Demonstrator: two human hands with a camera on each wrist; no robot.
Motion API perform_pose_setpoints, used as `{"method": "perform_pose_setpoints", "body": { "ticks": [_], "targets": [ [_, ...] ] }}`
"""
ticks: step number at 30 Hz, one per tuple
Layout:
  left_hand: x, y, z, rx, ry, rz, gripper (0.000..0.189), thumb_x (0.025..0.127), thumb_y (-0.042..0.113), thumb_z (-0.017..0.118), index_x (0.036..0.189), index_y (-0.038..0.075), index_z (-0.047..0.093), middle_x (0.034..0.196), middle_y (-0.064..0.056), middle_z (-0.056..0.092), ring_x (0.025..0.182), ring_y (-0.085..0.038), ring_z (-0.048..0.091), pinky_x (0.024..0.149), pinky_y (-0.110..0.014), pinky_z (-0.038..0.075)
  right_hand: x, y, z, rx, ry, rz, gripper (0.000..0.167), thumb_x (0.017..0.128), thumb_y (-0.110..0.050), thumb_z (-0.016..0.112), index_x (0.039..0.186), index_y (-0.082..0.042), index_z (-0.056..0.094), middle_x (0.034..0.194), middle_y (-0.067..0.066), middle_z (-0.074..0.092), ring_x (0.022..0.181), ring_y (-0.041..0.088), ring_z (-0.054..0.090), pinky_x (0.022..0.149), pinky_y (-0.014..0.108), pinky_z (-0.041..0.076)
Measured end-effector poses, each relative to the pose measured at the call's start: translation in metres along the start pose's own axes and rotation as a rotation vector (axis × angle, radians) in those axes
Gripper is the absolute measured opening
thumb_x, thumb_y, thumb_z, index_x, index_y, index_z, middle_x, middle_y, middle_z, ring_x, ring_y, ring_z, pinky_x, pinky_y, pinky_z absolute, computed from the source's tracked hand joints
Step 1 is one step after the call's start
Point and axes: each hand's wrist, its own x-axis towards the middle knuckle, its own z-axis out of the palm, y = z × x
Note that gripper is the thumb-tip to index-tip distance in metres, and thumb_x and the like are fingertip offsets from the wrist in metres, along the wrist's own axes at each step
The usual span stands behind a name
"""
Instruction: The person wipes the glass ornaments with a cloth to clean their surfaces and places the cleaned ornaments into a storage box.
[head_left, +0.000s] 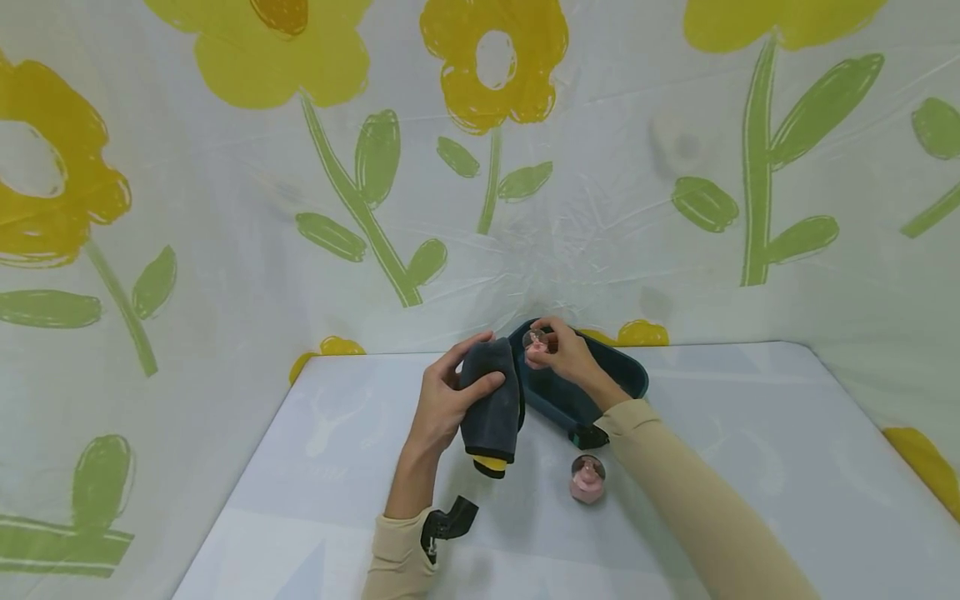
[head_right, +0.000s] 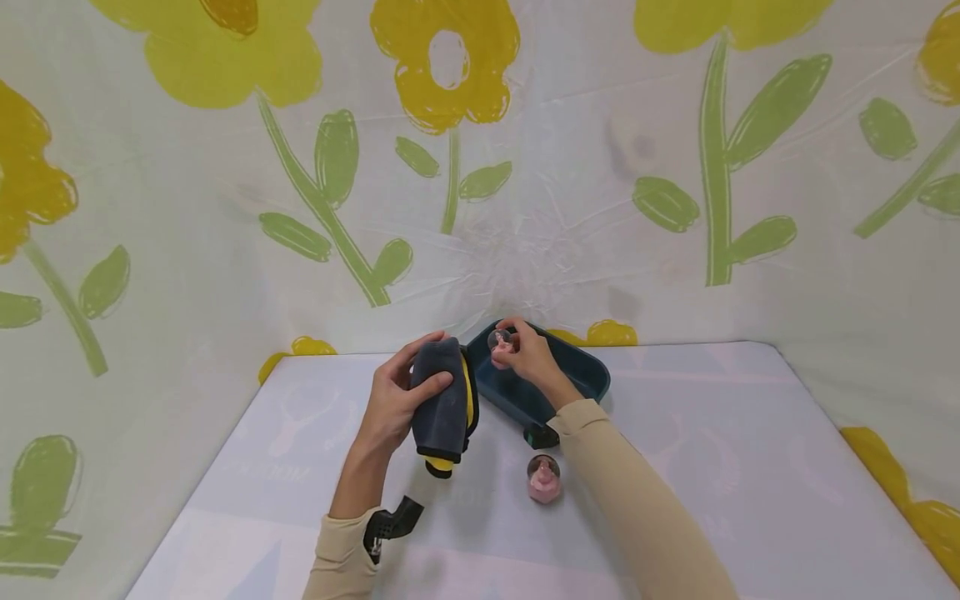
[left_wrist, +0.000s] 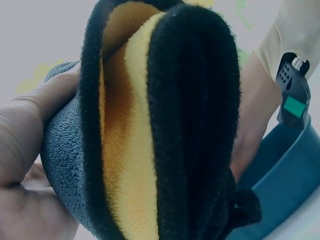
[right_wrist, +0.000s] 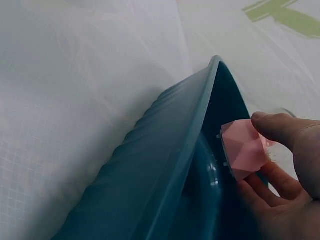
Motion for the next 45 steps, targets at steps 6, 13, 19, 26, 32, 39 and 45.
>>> {"method": "perform_pose_setpoints", "body": {
  "ticks": [6,13,19,26,32,39,45],
  "targets": [
    [0.000,-0.001,-0.002,-0.003,0.005,0.008,0.053,0.088,0.006,0.071,0.138,0.014,0.056,0.137,-0.008,0.057,0.085,-0.018,0.074,0.071,-0.036,0.061,0.005,0.001,0.002,-0.022,0.008,0.034,0.052,0.091,-0.018,0.071,0.136,-0.011,0.045,0.122,0.022,0.065,0.104,0.033,0.063,0.087,0.045,0.052],
    [-0.001,0.000,-0.003,-0.011,0.010,0.005,0.053,0.088,0.008,0.072,0.138,0.017,0.057,0.136,-0.007,0.057,0.086,-0.019,0.073,0.071,-0.037,0.061,0.009,0.003,0.004,-0.032,0.005,0.085,0.052,0.091,-0.017,0.071,0.135,-0.012,0.046,0.121,0.022,0.064,0.104,0.033,0.063,0.090,0.047,0.051],
    [-0.001,0.001,-0.003,-0.014,0.017,0.002,0.052,0.088,0.007,0.072,0.137,0.017,0.057,0.135,-0.008,0.057,0.086,-0.019,0.073,0.072,-0.036,0.061,0.011,0.006,0.005,-0.034,0.008,0.114,0.050,0.091,-0.015,0.071,0.135,-0.011,0.047,0.121,0.022,0.064,0.102,0.032,0.061,0.089,0.046,0.051],
    [-0.001,0.001,-0.003,-0.026,0.023,-0.004,0.053,0.087,0.004,0.072,0.137,0.016,0.058,0.134,-0.009,0.058,0.086,-0.019,0.073,0.071,-0.036,0.061,0.013,0.008,0.006,-0.050,0.005,0.131,0.049,0.091,-0.015,0.070,0.134,-0.011,0.047,0.120,0.021,0.064,0.100,0.032,0.060,0.086,0.043,0.051],
    [-0.001,0.001,-0.004,-0.020,0.026,-0.007,0.053,0.087,0.005,0.072,0.136,0.017,0.058,0.135,-0.007,0.058,0.085,-0.019,0.073,0.070,-0.036,0.061,0.013,0.013,0.010,-0.064,-0.005,0.142,0.046,0.092,-0.014,0.069,0.132,-0.012,0.047,0.117,0.019,0.065,0.100,0.030,0.060,0.086,0.042,0.051],
    [-0.002,0.002,-0.005,-0.010,0.026,-0.006,0.053,0.087,0.005,0.072,0.137,0.015,0.058,0.137,-0.008,0.057,0.085,-0.018,0.073,0.070,-0.035,0.061,0.012,0.013,0.013,-0.073,0.001,0.140,0.046,0.092,-0.013,0.069,0.132,-0.011,0.047,0.116,0.020,0.065,0.102,0.032,0.061,0.089,0.045,0.050],
    [-0.002,0.002,-0.005,-0.022,0.024,-0.003,0.053,0.087,0.005,0.073,0.137,0.016,0.058,0.137,-0.008,0.057,0.085,-0.018,0.073,0.070,-0.035,0.061,0.012,0.013,0.015,-0.060,-0.005,0.170,0.047,0.093,-0.012,0.068,0.133,-0.011,0.043,0.124,0.021,0.062,0.110,0.034,0.059,0.093,0.046,0.049]
  ]
}}
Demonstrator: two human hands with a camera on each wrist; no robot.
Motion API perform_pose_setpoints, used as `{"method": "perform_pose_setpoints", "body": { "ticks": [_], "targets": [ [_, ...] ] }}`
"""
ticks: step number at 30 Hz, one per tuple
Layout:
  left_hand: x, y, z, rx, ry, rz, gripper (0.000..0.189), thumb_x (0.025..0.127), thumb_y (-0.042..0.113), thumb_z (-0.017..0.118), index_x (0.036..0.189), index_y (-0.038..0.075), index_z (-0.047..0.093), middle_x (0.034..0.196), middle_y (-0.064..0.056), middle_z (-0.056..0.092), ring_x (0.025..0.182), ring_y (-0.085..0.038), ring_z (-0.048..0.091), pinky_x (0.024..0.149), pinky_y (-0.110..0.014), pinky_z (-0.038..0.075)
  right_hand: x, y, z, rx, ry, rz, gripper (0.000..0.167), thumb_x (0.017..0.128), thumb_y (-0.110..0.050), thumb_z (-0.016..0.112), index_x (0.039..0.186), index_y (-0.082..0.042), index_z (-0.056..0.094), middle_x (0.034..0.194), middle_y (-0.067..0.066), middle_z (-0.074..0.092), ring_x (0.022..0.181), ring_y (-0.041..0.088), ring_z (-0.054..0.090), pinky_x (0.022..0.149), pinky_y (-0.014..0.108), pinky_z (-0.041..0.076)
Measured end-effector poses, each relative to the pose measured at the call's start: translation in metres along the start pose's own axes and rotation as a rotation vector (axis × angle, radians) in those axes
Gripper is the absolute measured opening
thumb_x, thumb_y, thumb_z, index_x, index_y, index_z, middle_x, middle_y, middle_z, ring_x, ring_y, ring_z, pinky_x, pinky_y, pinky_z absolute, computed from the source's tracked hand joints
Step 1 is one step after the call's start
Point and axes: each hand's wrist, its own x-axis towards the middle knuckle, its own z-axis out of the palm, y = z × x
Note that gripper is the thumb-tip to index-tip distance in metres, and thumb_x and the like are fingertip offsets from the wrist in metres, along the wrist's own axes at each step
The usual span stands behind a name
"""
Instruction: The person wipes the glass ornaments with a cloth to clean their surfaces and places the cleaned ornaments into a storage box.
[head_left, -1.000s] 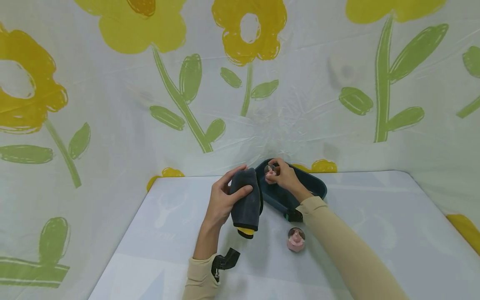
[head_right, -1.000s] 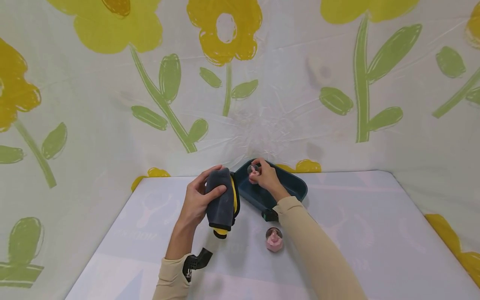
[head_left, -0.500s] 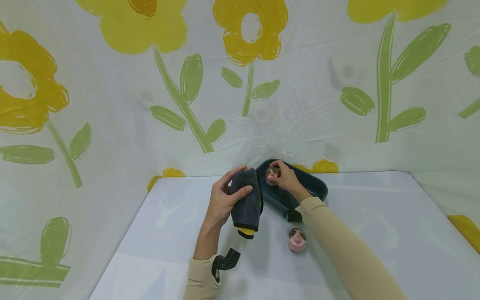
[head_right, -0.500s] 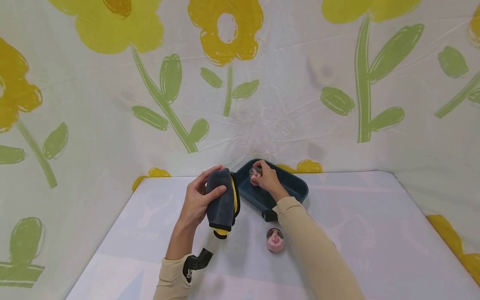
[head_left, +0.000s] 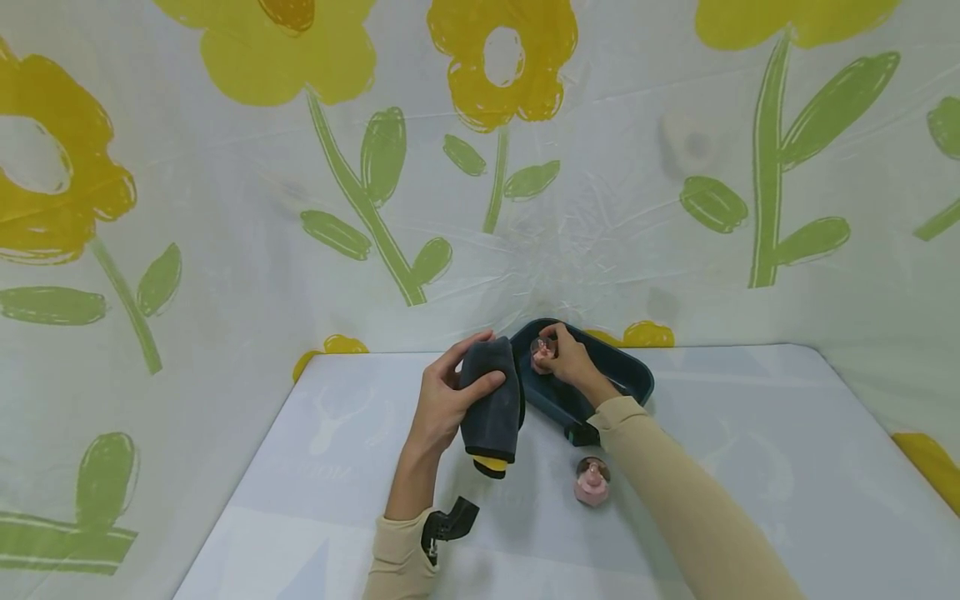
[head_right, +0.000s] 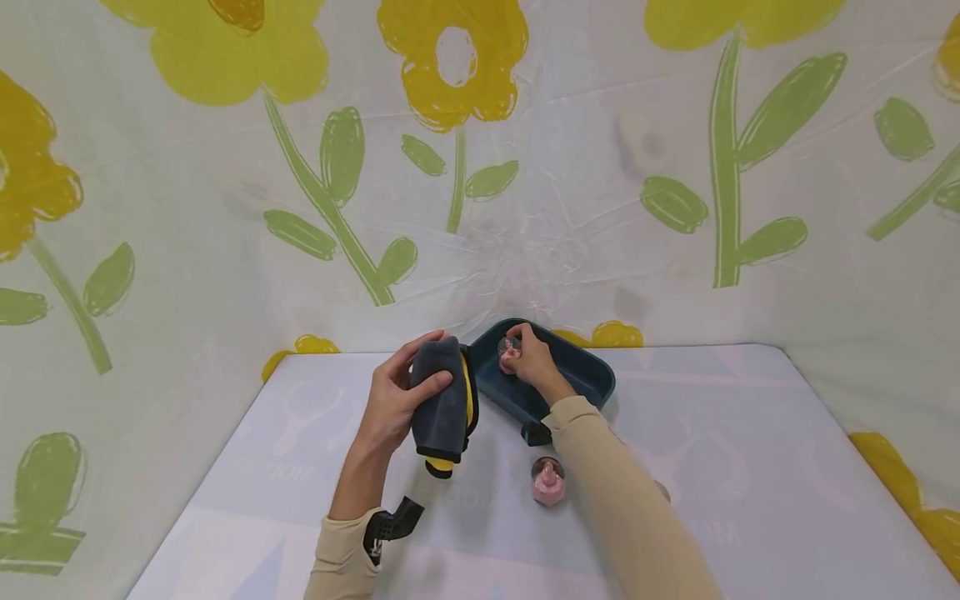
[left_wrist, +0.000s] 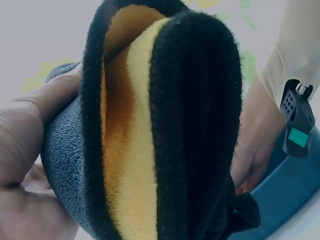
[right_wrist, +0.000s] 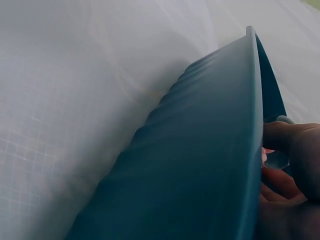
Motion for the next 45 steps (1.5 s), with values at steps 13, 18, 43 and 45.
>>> {"method": "perform_pose_setpoints", "body": {
  "ticks": [13,18,43,45],
  "targets": [
    [0.001,-0.003,0.000,-0.002,-0.014,0.012,0.053,0.087,0.006,0.073,0.137,0.015,0.057,0.137,-0.007,0.057,0.084,-0.017,0.073,0.068,-0.034,0.061,0.000,0.002,0.002,-0.051,-0.003,-0.008,0.048,0.092,-0.010,0.067,0.131,-0.012,0.040,0.128,0.024,0.058,0.111,0.034,0.058,0.090,0.046,0.049],
    [0.000,-0.003,0.000,-0.008,-0.016,0.010,0.054,0.088,0.006,0.072,0.139,0.012,0.055,0.137,-0.008,0.056,0.084,-0.018,0.073,0.069,-0.035,0.061,0.000,0.003,0.002,-0.049,-0.015,-0.003,0.048,0.092,-0.009,0.067,0.132,-0.013,0.040,0.131,0.025,0.057,0.112,0.034,0.057,0.092,0.046,0.049],
    [0.000,-0.002,-0.001,-0.020,-0.012,0.004,0.055,0.087,0.010,0.074,0.139,0.013,0.055,0.136,-0.009,0.058,0.085,-0.020,0.074,0.069,-0.037,0.061,-0.011,0.004,-0.008,-0.078,-0.020,-0.097,0.055,0.094,-0.022,0.067,0.142,-0.006,0.042,0.123,0.022,0.063,0.113,0.034,0.061,0.094,0.048,0.050],
    [0.000,-0.002,-0.001,-0.020,-0.012,0.007,0.055,0.087,0.010,0.074,0.139,0.012,0.055,0.136,-0.009,0.058,0.085,-0.020,0.073,0.069,-0.037,0.061,-0.012,0.002,-0.010,-0.065,-0.014,-0.116,0.056,0.093,-0.020,0.068,0.141,-0.006,0.042,0.123,0.022,0.063,0.112,0.034,0.061,0.094,0.049,0.050]
  ]
}}
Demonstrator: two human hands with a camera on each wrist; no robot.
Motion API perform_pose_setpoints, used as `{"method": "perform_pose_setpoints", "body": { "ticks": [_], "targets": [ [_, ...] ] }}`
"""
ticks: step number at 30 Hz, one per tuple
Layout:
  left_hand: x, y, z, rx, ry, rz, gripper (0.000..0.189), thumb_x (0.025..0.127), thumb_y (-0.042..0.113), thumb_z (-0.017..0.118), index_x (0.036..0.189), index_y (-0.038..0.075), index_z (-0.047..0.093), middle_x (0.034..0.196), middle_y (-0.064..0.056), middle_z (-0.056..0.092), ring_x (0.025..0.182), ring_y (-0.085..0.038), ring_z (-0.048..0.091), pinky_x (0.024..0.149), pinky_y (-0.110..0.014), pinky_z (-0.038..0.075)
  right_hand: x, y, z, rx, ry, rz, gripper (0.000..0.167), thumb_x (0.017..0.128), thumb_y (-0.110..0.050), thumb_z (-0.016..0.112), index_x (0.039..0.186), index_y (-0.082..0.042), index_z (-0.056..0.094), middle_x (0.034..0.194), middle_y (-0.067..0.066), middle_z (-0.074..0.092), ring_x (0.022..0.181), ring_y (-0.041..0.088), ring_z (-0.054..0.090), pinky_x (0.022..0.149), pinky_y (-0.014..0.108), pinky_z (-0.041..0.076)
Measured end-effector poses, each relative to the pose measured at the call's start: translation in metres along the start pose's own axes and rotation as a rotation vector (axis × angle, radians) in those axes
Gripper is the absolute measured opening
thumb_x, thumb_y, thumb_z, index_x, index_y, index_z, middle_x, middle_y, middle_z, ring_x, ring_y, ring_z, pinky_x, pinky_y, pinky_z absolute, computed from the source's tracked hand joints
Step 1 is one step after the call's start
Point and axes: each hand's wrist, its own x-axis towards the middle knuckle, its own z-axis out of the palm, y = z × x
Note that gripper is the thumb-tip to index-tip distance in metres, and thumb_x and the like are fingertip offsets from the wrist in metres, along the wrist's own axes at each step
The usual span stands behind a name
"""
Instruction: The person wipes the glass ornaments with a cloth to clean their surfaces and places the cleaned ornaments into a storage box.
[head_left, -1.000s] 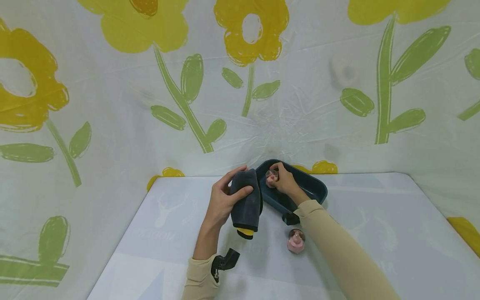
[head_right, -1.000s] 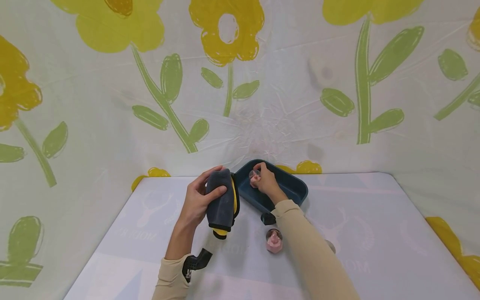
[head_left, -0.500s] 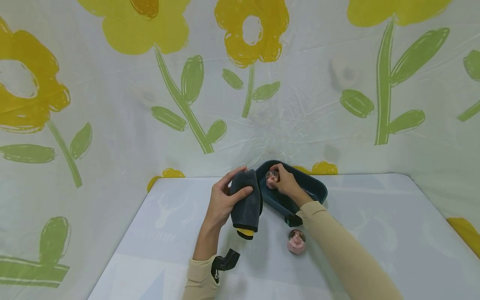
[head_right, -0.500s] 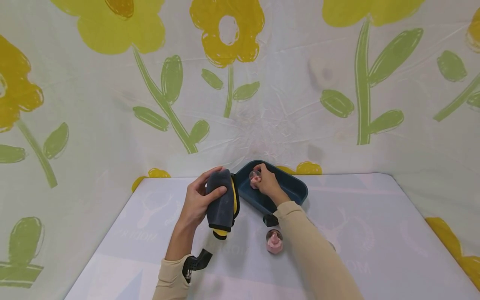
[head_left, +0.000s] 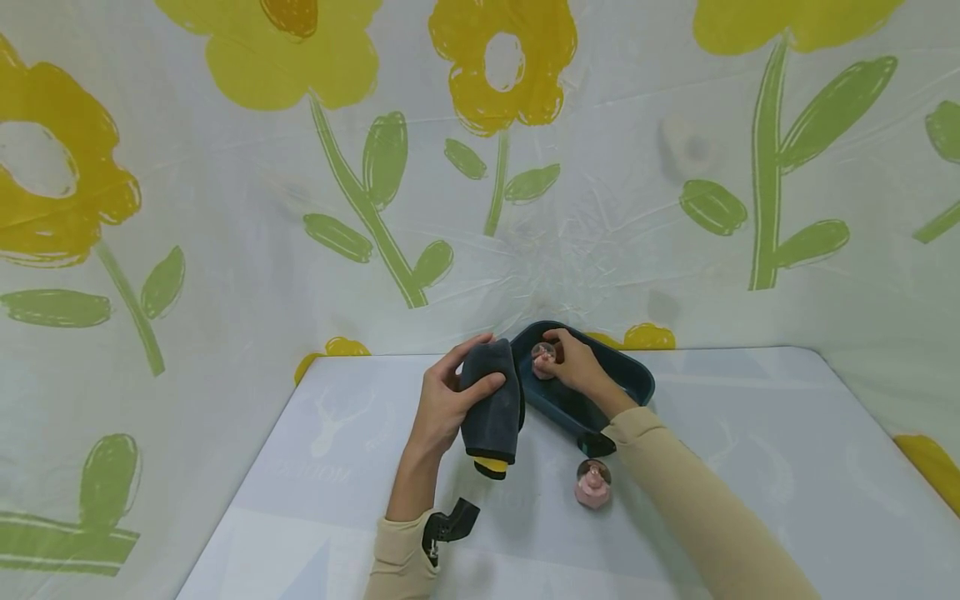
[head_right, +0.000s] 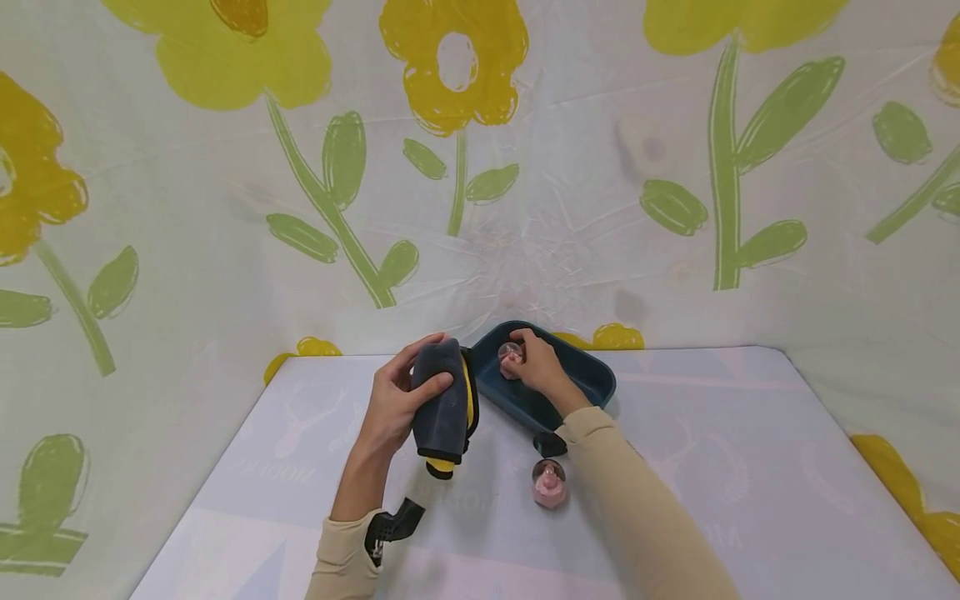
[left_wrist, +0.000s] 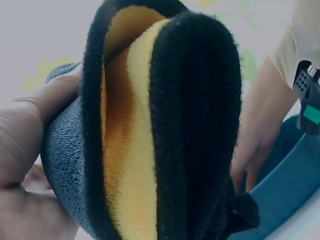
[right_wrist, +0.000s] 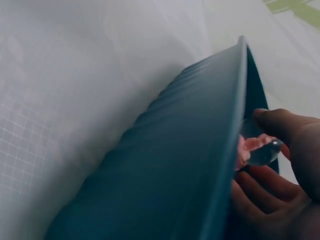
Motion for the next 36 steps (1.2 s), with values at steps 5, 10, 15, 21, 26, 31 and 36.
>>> {"method": "perform_pose_setpoints", "body": {
  "ticks": [5,10,15,21,26,31,36],
  "targets": [
    [0.001,0.000,0.000,-0.001,0.004,-0.002,0.054,0.087,0.009,0.073,0.138,0.014,0.056,0.136,-0.008,0.058,0.085,-0.019,0.073,0.070,-0.037,0.061,-0.003,-0.002,-0.006,-0.002,0.021,-0.031,0.057,0.093,-0.022,0.069,0.141,-0.005,0.044,0.129,0.023,0.059,0.118,0.036,0.058,0.099,0.051,0.049],
    [0.001,0.000,0.000,0.013,0.014,-0.009,0.052,0.087,0.007,0.073,0.136,0.017,0.058,0.137,-0.007,0.058,0.085,-0.019,0.073,0.070,-0.036,0.061,-0.008,-0.002,-0.012,-0.003,0.030,-0.051,0.057,0.093,-0.024,0.068,0.142,-0.005,0.045,0.134,0.025,0.056,0.122,0.038,0.056,0.100,0.052,0.048],
    [0.001,0.000,0.000,0.014,0.020,-0.017,0.054,0.087,0.006,0.072,0.138,0.016,0.057,0.137,-0.007,0.057,0.085,-0.018,0.073,0.070,-0.035,0.061,-0.015,-0.004,-0.017,-0.007,0.038,-0.072,0.057,0.093,-0.026,0.069,0.141,-0.006,0.046,0.134,0.023,0.056,0.121,0.038,0.058,0.100,0.051,0.050],
    [0.001,0.000,0.000,0.014,0.022,-0.011,0.055,0.087,0.005,0.072,0.140,0.010,0.054,0.135,-0.008,0.058,0.083,-0.017,0.073,0.068,-0.034,0.061,-0.032,-0.007,-0.024,-0.010,0.038,-0.103,0.060,0.092,-0.033,0.070,0.141,-0.008,0.046,0.134,0.021,0.057,0.119,0.037,0.060,0.097,0.050,0.052],
    [0.000,0.000,-0.001,0.024,0.030,-0.010,0.054,0.087,0.007,0.073,0.138,0.015,0.056,0.132,-0.009,0.058,0.083,-0.018,0.073,0.068,-0.035,0.061,-0.052,-0.010,-0.031,0.009,0.037,-0.136,0.061,0.090,-0.037,0.070,0.140,-0.011,0.046,0.135,0.019,0.056,0.118,0.034,0.061,0.095,0.048,0.053],
    [0.000,0.001,0.000,0.024,0.031,-0.011,0.054,0.087,0.009,0.073,0.138,0.017,0.057,0.132,-0.009,0.057,0.084,-0.018,0.073,0.069,-0.035,0.061,-0.075,-0.014,-0.036,0.015,0.056,-0.212,0.058,0.089,-0.028,0.074,0.138,-0.013,0.048,0.132,0.018,0.058,0.112,0.031,0.064,0.086,0.043,0.058],
    [0.000,0.001,-0.001,0.027,0.029,-0.007,0.054,0.087,0.007,0.073,0.138,0.016,0.057,0.132,-0.009,0.057,0.084,-0.018,0.073,0.069,-0.035,0.061,-0.095,-0.017,-0.038,-0.001,0.080,-0.281,0.057,0.087,-0.023,0.076,0.135,-0.010,0.050,0.125,0.014,0.062,0.106,0.030,0.067,0.079,0.037,0.059]
  ]
}}
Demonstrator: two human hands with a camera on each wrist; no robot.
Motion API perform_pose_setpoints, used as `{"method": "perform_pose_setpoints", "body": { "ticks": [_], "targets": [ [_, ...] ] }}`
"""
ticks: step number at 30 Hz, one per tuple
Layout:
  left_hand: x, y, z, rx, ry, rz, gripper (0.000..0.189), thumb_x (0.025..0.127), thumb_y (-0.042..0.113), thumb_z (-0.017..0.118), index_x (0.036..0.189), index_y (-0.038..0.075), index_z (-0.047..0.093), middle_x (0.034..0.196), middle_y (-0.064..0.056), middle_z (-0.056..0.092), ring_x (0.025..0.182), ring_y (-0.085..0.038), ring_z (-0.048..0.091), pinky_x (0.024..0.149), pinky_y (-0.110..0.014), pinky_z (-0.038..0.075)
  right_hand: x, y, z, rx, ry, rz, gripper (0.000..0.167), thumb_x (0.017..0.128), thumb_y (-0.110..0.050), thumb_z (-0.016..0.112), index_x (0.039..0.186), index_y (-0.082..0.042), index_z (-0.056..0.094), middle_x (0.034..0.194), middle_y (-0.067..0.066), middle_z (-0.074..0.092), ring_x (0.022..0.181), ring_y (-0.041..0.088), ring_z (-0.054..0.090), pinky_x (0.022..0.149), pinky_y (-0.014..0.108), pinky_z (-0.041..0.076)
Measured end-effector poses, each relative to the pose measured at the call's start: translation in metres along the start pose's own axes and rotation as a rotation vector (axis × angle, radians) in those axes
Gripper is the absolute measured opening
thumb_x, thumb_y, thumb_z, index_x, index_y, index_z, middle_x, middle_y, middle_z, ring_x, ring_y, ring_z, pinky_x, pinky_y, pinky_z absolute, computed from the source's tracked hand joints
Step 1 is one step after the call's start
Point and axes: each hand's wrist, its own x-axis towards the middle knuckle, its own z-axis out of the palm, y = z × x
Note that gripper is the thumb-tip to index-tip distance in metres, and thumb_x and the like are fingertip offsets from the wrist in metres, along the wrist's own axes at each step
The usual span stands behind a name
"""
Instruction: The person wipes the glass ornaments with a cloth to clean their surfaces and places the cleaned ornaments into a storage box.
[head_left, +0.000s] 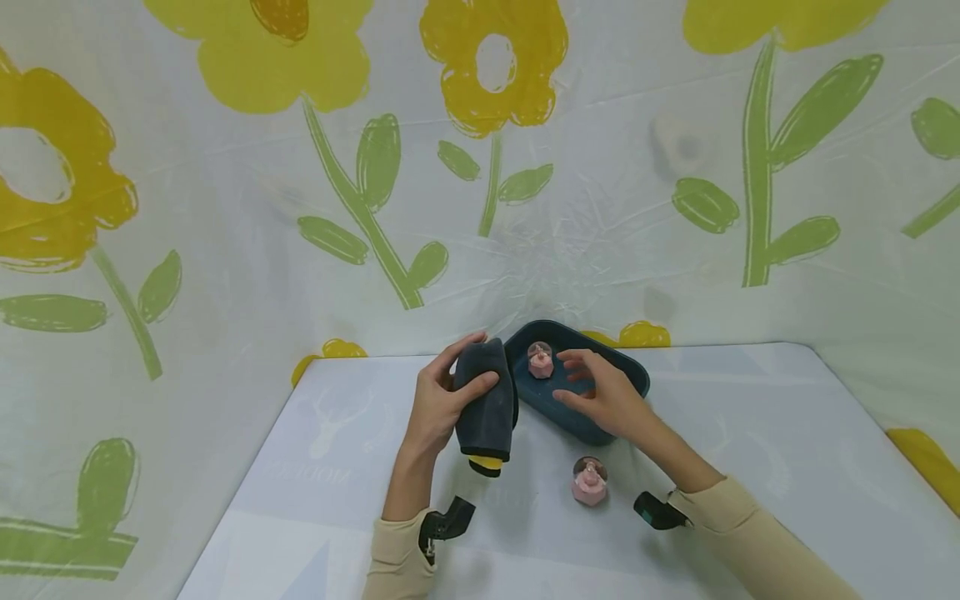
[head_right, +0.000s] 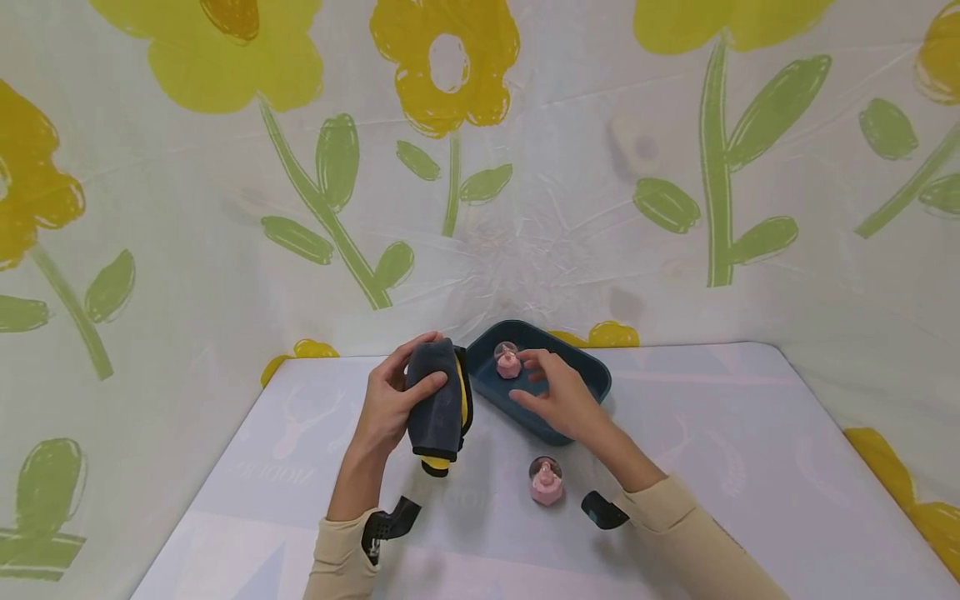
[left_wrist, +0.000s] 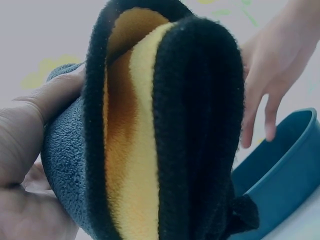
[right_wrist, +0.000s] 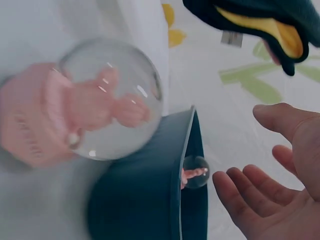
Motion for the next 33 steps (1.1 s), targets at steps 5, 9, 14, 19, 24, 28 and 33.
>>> {"method": "perform_pose_setpoints", "body": {
  "ticks": [5,9,14,19,24,28,33],
  "targets": [
    [0.000,-0.001,0.000,0.005,-0.006,0.010,0.054,0.088,0.005,0.072,0.139,0.011,0.055,0.134,-0.010,0.056,0.084,-0.018,0.073,0.070,-0.034,0.061,-0.018,-0.003,-0.001,-0.008,0.015,-0.035,0.056,0.085,-0.023,0.077,0.133,-0.009,0.053,0.121,0.010,0.063,0.104,0.027,0.067,0.077,0.034,0.059],
    [0.000,-0.001,0.000,-0.002,-0.005,0.005,0.054,0.087,0.004,0.072,0.138,0.014,0.056,0.133,-0.010,0.056,0.084,-0.019,0.073,0.070,-0.035,0.061,-0.034,-0.005,-0.002,-0.009,0.023,-0.036,0.054,0.084,-0.023,0.078,0.131,-0.011,0.054,0.123,0.007,0.062,0.105,0.024,0.064,0.077,0.033,0.060],
    [-0.001,-0.001,0.001,0.001,-0.004,0.003,0.053,0.087,0.005,0.072,0.137,0.017,0.057,0.133,-0.010,0.056,0.084,-0.019,0.073,0.070,-0.035,0.061,-0.052,-0.007,-0.004,0.008,0.015,-0.024,0.055,0.084,-0.022,0.078,0.132,-0.010,0.053,0.127,0.008,0.060,0.110,0.024,0.062,0.078,0.029,0.059],
    [-0.001,0.000,0.000,0.007,-0.003,0.003,0.054,0.087,0.004,0.072,0.138,0.014,0.056,0.133,-0.010,0.055,0.083,-0.019,0.073,0.069,-0.035,0.061,-0.067,-0.008,0.000,-0.018,0.027,-0.015,0.056,0.082,-0.017,0.080,0.130,-0.008,0.054,0.125,0.011,0.061,0.110,0.028,0.063,0.079,0.031,0.059],
    [0.000,0.000,0.000,0.008,-0.007,0.010,0.056,0.087,0.003,0.071,0.139,0.006,0.053,0.133,-0.011,0.055,0.083,-0.018,0.072,0.069,-0.035,0.061,-0.082,-0.007,0.006,-0.028,0.030,0.004,0.056,0.079,-0.013,0.082,0.128,-0.008,0.055,0.124,0.012,0.061,0.110,0.028,0.062,0.081,0.032,0.059],
    [0.000,0.000,0.000,0.015,-0.006,0.007,0.054,0.087,0.004,0.072,0.138,0.011,0.055,0.132,-0.010,0.056,0.083,-0.019,0.072,0.069,-0.036,0.061,-0.091,-0.008,0.009,-0.056,0.036,0.027,0.054,0.080,-0.016,0.081,0.127,-0.010,0.055,0.124,0.008,0.061,0.111,0.023,0.061,0.084,0.031,0.058],
    [0.000,0.000,0.001,0.016,-0.007,0.004,0.053,0.087,0.004,0.072,0.136,0.017,0.058,0.132,-0.010,0.056,0.083,-0.020,0.072,0.069,-0.036,0.061,-0.099,-0.007,0.013,-0.080,0.035,0.041,0.055,0.079,-0.016,0.082,0.126,-0.009,0.056,0.121,0.005,0.061,0.108,0.023,0.061,0.083,0.031,0.059]
  ]
}}
